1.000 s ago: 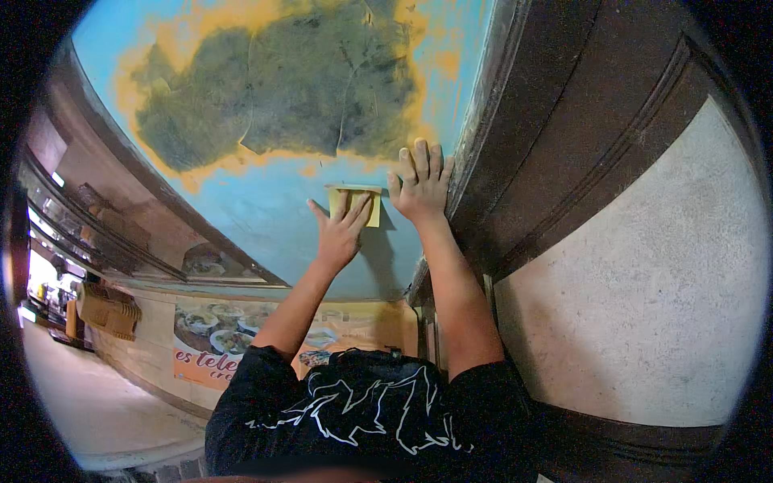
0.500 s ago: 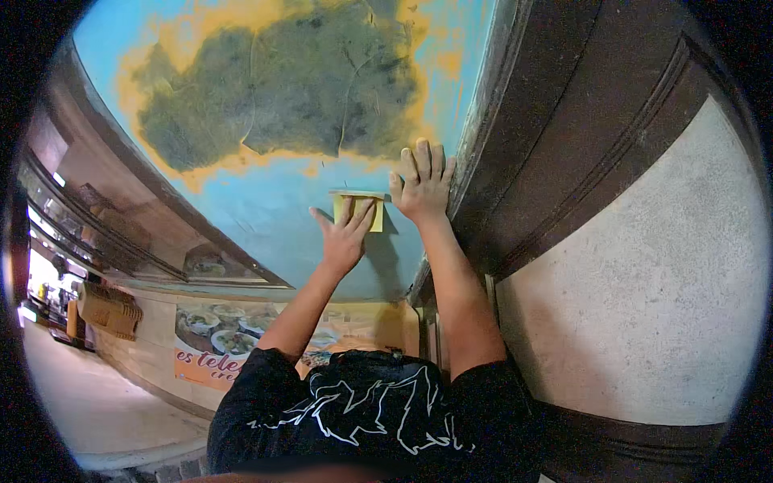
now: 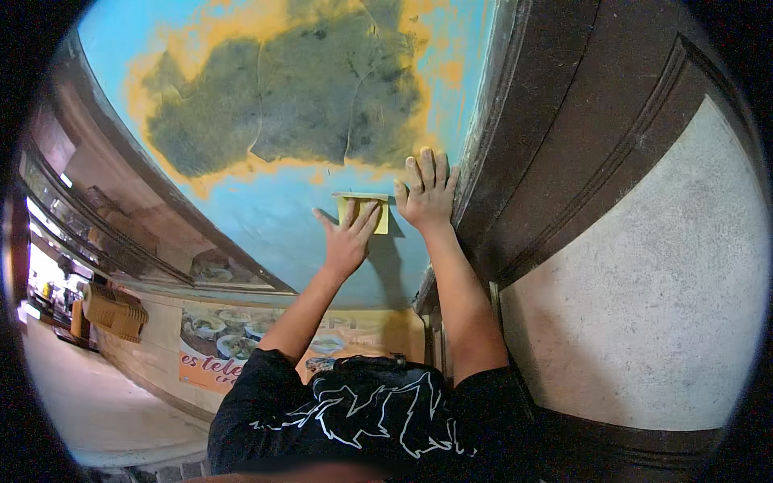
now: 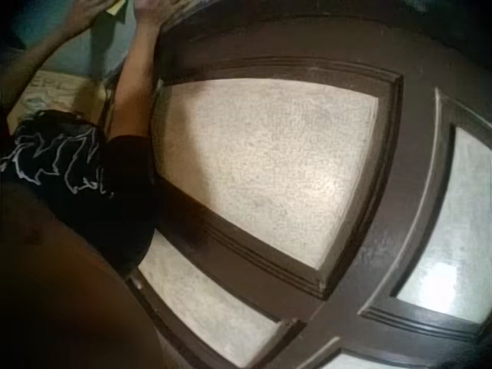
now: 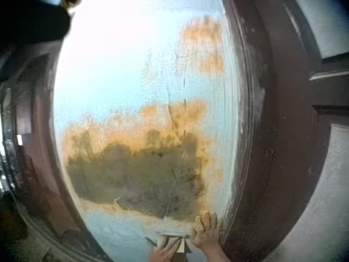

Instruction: Sanding a ceiling surface using a piece of sandpaper.

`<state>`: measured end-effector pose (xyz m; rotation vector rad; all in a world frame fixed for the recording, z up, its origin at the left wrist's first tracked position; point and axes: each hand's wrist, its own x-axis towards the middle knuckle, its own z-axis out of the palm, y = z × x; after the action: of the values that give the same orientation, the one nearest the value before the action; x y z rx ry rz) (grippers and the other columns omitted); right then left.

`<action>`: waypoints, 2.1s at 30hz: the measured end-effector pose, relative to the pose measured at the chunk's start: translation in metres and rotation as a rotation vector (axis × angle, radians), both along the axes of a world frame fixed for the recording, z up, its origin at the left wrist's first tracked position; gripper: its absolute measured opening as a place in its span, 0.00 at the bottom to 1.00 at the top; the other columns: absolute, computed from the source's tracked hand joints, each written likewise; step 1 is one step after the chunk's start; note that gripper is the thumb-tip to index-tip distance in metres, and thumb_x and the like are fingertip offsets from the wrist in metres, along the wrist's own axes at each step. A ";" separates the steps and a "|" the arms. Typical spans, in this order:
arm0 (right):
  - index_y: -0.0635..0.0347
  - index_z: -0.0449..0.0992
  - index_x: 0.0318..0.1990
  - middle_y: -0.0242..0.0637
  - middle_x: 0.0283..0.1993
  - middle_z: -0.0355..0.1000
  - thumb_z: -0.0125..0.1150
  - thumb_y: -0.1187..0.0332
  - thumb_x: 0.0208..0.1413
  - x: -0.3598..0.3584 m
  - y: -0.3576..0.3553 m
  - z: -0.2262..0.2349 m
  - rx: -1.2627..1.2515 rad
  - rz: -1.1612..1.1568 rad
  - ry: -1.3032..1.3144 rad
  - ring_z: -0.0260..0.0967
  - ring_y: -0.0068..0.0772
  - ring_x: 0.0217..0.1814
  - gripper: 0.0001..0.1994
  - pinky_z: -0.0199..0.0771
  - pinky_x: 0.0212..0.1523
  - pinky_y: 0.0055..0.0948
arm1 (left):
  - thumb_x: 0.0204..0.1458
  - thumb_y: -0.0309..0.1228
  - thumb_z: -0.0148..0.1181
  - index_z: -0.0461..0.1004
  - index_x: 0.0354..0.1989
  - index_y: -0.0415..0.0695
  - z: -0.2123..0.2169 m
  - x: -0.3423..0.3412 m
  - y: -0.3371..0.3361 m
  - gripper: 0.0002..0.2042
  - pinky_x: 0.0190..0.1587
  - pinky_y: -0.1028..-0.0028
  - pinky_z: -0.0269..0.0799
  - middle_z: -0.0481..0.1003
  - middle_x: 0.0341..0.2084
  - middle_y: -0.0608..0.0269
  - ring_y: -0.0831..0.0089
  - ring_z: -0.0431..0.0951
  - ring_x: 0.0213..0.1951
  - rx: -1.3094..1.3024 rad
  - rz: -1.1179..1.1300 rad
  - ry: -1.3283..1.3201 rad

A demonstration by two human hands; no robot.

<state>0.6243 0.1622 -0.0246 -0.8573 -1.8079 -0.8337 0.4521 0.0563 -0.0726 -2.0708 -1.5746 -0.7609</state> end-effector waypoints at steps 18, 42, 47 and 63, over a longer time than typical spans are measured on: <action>0.52 0.51 0.66 0.49 0.71 0.47 0.51 0.53 0.59 -0.004 -0.006 -0.004 0.006 -0.024 0.009 0.43 0.60 0.73 0.31 0.35 0.68 0.64 | 0.45 0.24 0.54 0.62 0.65 0.54 0.031 -0.011 0.000 0.33 0.51 0.16 0.29 0.59 0.66 0.76 0.64 0.55 0.67 0.055 -0.015 0.088; 0.49 0.51 0.67 0.44 0.72 0.48 0.51 0.52 0.60 -0.017 -0.003 -0.006 0.040 -0.006 0.027 0.47 0.58 0.71 0.31 0.36 0.67 0.63 | 0.47 0.25 0.50 0.62 0.65 0.54 0.020 -0.026 0.001 0.31 0.51 0.17 0.26 0.61 0.64 0.75 0.62 0.57 0.66 0.004 -0.027 -0.040; 0.48 0.49 0.68 0.43 0.73 0.45 0.53 0.52 0.59 -0.017 -0.003 -0.009 0.026 -0.030 0.010 0.45 0.58 0.72 0.33 0.38 0.66 0.63 | 0.48 0.24 0.48 0.63 0.64 0.54 0.044 -0.032 0.004 0.30 0.51 0.17 0.25 0.60 0.65 0.75 0.64 0.55 0.68 0.049 -0.039 0.060; 0.52 0.50 0.66 0.50 0.71 0.47 0.50 0.54 0.60 -0.030 -0.010 -0.005 0.020 0.002 -0.008 0.44 0.62 0.72 0.30 0.36 0.67 0.64 | 0.50 0.26 0.47 0.64 0.64 0.57 -0.027 -0.046 0.007 0.28 0.51 0.17 0.25 0.62 0.63 0.77 0.65 0.55 0.68 0.090 -0.001 0.035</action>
<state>0.5947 0.1525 -0.0297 -0.8398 -1.8046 -0.8537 0.4057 0.0631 -0.0997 -2.0099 -1.4926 -0.7773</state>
